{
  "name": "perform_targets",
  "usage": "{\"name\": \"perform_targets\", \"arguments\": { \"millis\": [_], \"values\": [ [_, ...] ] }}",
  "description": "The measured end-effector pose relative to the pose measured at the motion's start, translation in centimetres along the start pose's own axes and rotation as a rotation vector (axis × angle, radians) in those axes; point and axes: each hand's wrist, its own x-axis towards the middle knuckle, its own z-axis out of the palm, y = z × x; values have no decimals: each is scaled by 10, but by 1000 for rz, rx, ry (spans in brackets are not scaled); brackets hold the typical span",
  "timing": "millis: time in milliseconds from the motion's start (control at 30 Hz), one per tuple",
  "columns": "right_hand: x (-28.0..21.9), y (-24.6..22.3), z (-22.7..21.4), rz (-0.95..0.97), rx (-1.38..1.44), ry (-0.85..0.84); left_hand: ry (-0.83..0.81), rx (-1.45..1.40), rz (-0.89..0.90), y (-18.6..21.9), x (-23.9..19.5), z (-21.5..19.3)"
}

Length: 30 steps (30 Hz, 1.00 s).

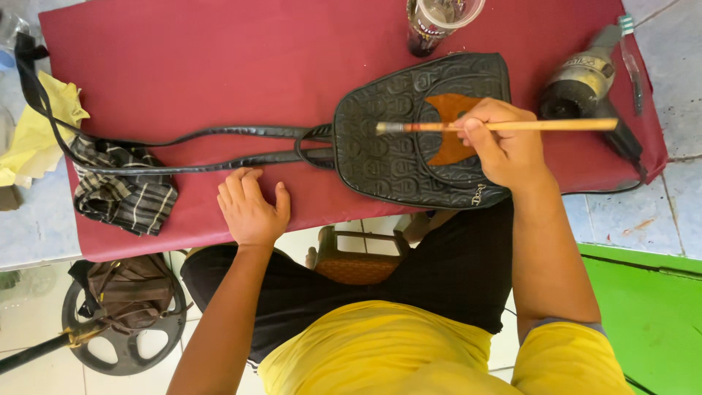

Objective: The person paints a cat design onto a black handbag using a paintbrush and orange paint. After applying the paint, they use a hair dryer to dry the painted area on the bag.

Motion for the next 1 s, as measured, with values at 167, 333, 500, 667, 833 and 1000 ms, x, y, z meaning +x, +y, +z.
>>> {"name": "perform_targets", "arguments": {
  "millis": [167, 333, 500, 667, 833, 1000],
  "values": [
    [-13, -9, 1, 55, 131, -72, 6, -5, 1, -1, 1, 1],
    [-19, -9, 2, 36, 126, -46, 11, -18, 2, -1, -1, 1],
    [-21, -10, 2, 24, 216, -47, 18, -25, 3, -1, 0, 1],
    [-21, -32, 12, 18, 207, -90, 25, -28, 16, -1, 2, 0],
    [-17, -63, 15, -31, 103, -144, 25, -19, 21, -1, 1, 0],
    [-29, -79, -2, -2, -39, -216, -104, -15, -76, 16, 14, -20]
  ]
}}
